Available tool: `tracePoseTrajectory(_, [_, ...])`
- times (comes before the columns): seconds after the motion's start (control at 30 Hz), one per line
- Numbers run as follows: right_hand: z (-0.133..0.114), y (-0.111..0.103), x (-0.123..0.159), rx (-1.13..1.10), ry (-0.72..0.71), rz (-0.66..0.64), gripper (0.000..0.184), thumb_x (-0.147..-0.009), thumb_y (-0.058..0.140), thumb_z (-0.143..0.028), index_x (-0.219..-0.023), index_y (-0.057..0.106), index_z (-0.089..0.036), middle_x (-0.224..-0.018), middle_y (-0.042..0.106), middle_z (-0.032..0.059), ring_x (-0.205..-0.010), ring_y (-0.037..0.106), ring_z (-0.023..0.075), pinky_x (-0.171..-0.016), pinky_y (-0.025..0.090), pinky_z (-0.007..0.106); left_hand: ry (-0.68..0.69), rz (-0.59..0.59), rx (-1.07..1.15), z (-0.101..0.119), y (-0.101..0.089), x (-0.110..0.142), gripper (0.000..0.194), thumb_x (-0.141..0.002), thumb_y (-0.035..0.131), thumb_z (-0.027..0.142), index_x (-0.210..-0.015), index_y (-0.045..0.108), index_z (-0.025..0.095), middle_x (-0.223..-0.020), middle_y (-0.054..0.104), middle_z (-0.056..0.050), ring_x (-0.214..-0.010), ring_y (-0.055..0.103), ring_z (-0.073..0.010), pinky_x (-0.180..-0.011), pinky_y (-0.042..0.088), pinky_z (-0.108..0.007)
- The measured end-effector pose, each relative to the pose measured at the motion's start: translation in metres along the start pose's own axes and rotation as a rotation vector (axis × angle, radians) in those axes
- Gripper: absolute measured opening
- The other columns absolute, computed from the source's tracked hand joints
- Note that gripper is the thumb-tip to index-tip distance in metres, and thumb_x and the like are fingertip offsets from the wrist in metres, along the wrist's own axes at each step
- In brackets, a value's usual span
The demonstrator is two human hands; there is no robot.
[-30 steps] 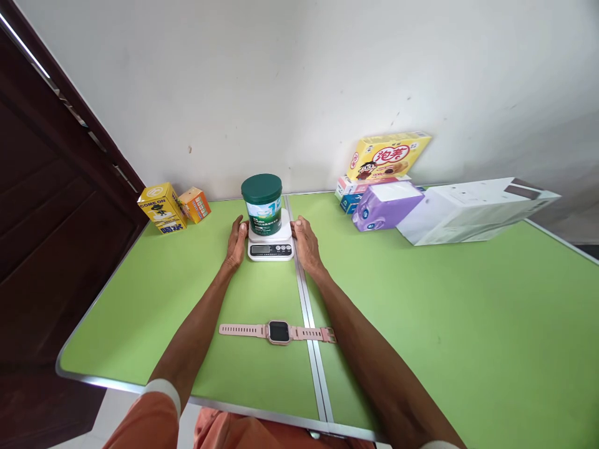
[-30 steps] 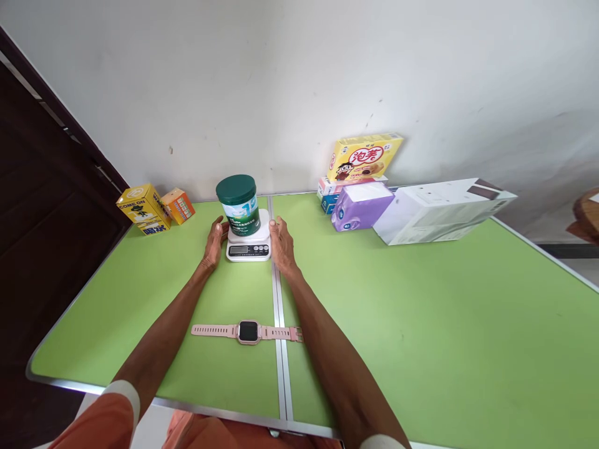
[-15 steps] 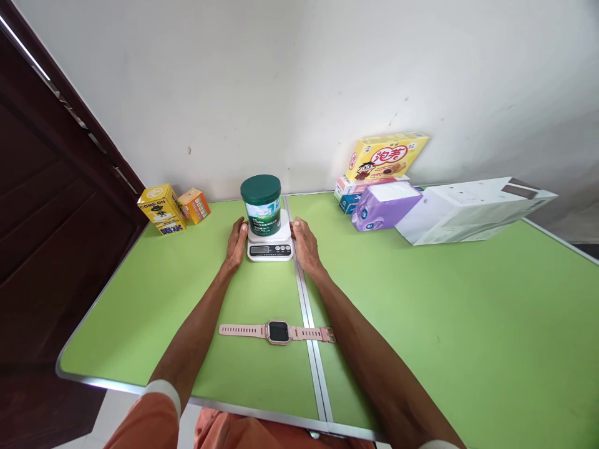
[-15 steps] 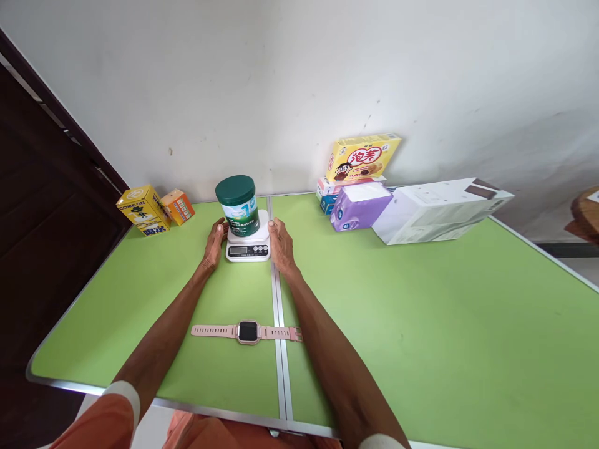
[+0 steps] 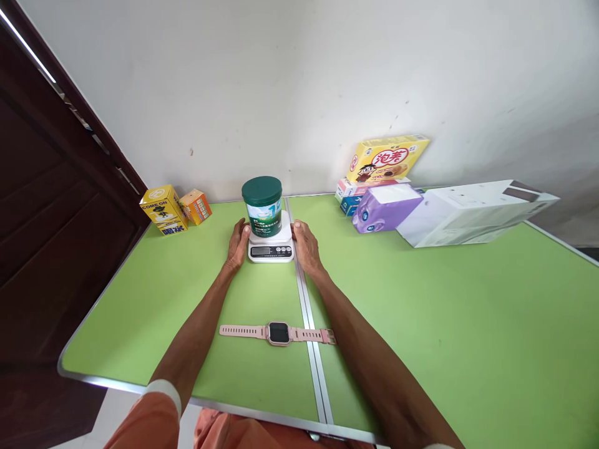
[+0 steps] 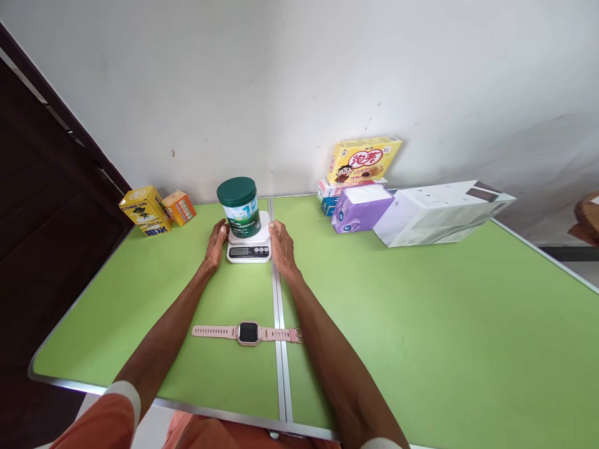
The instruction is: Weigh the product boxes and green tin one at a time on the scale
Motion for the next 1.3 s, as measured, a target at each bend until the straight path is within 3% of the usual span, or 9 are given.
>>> tracePoseTrajectory(0.13, [-0.001,0.0,0.001,0.03,-0.022,-0.005,0.088,-0.095,0.036,-0.098,-0.126,0.071,-0.024,-0.126,0.078,0.0124,-0.12,0.068,0.0342,-0.116,0.051,0.055,-0.04,0.007,0.014,0.008,0.001,0.003,0.104,-0.088,0.06,0.096,-0.161,0.05,0.023,-0.164,0.058,-0.022,-0.154,0.056,-0.0417,-0.127,0.047,-0.059])
tracePoseTrajectory(0.27, [-0.003,0.002,-0.002,0.064,-0.06,0.023,0.094,-0.094,0.039,-0.098,-0.141,0.069,-0.022,-0.149,0.07,0.0184,-0.145,0.058,0.0382,-0.127,0.043,0.059,-0.028,0.024,-0.018,0.017,0.005,-0.001,0.118,-0.078,0.071,0.096,-0.169,0.038,0.028,-0.176,0.041,-0.022,-0.16,0.048,-0.0437,-0.13,0.044,-0.06])
tracePoseTrajectory(0.37, [-0.008,0.005,-0.008,0.111,-0.119,0.026,0.098,-0.094,0.04,-0.098,-0.152,0.065,-0.023,-0.16,0.064,0.0197,-0.156,0.049,0.0394,-0.135,0.033,0.064,0.031,0.022,-0.047,0.024,0.011,-0.011,0.126,-0.07,0.087,0.087,-0.17,0.036,0.029,-0.177,0.038,-0.022,-0.163,0.043,-0.0453,-0.133,0.039,-0.06])
tracePoseTrajectory(0.5, [-0.026,0.013,-0.02,0.167,-0.226,-0.023,0.098,-0.098,0.035,-0.096,-0.156,0.063,-0.022,-0.16,0.064,0.0201,-0.156,0.05,0.0395,-0.136,0.032,0.065,0.143,-0.018,-0.115,0.034,0.022,-0.027,0.124,-0.064,0.1,0.07,-0.164,0.044,0.022,-0.17,0.048,-0.023,-0.161,0.045,-0.0456,-0.135,0.036,-0.06])
tracePoseTrajectory(0.6, [-0.039,0.021,-0.029,0.178,-0.282,-0.06,0.095,-0.1,0.035,-0.093,-0.154,0.064,-0.021,-0.16,0.064,0.0207,-0.155,0.051,0.0404,-0.134,0.035,0.065,0.192,-0.027,-0.15,0.039,0.029,-0.034,0.113,-0.067,0.099,0.065,-0.157,0.049,0.021,-0.16,0.058,-0.022,-0.152,0.055,-0.0441,-0.129,0.043,-0.059])
tracePoseTrajectory(0.87, [-0.052,0.03,-0.033,0.197,-0.317,-0.05,0.078,-0.101,0.038,-0.09,-0.129,0.07,-0.024,-0.134,0.075,0.0195,-0.129,0.066,0.0403,-0.117,0.05,0.062,0.115,0.0,-0.231,0.044,0.033,-0.035,0.105,-0.061,0.102,0.062,-0.144,0.054,0.019,-0.145,0.069,-0.021,-0.135,0.068,-0.0439,-0.112,0.057,-0.057])
tracePoseTrajectory(1.07, [-0.073,0.037,-0.016,0.218,-0.342,-0.109,0.072,-0.103,0.04,-0.086,-0.124,0.07,-0.024,-0.124,0.078,0.0177,-0.118,0.07,0.0383,-0.107,0.056,0.057,0.112,0.033,-0.274,0.056,0.007,-0.023,0.1,-0.061,0.103,0.056,-0.142,0.056,0.019,-0.14,0.073,-0.019,-0.127,0.072,-0.0423,-0.107,0.061,-0.055])
tracePoseTrajectory(1.17, [-0.086,0.055,-0.008,0.199,-0.35,-0.165,0.073,-0.104,0.041,-0.085,-0.129,0.07,-0.023,-0.128,0.077,0.0185,-0.121,0.07,0.0393,-0.108,0.056,0.057,0.149,0.085,-0.288,0.063,-0.022,-0.015,0.101,-0.061,0.103,0.054,-0.143,0.057,0.019,-0.141,0.073,-0.018,-0.128,0.072,-0.0421,-0.107,0.061,-0.054])
tracePoseTrajectory(1.3, [-0.094,0.099,0.002,0.123,-0.344,-0.31,0.076,-0.104,0.045,-0.084,-0.143,0.068,-0.024,-0.142,0.075,0.0186,-0.132,0.067,0.0405,-0.114,0.054,0.058,0.15,0.173,-0.297,0.068,-0.076,0.001,0.102,-0.06,0.103,0.056,-0.145,0.058,0.022,-0.142,0.074,-0.017,-0.13,0.072,-0.0415,-0.108,0.06,-0.054])
Point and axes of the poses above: each hand's wrist, its own x-axis away from the middle knuckle, its own y-axis out of the palm, z = x × y, the point moved 1 cm from there along -x, towards the middle knuckle
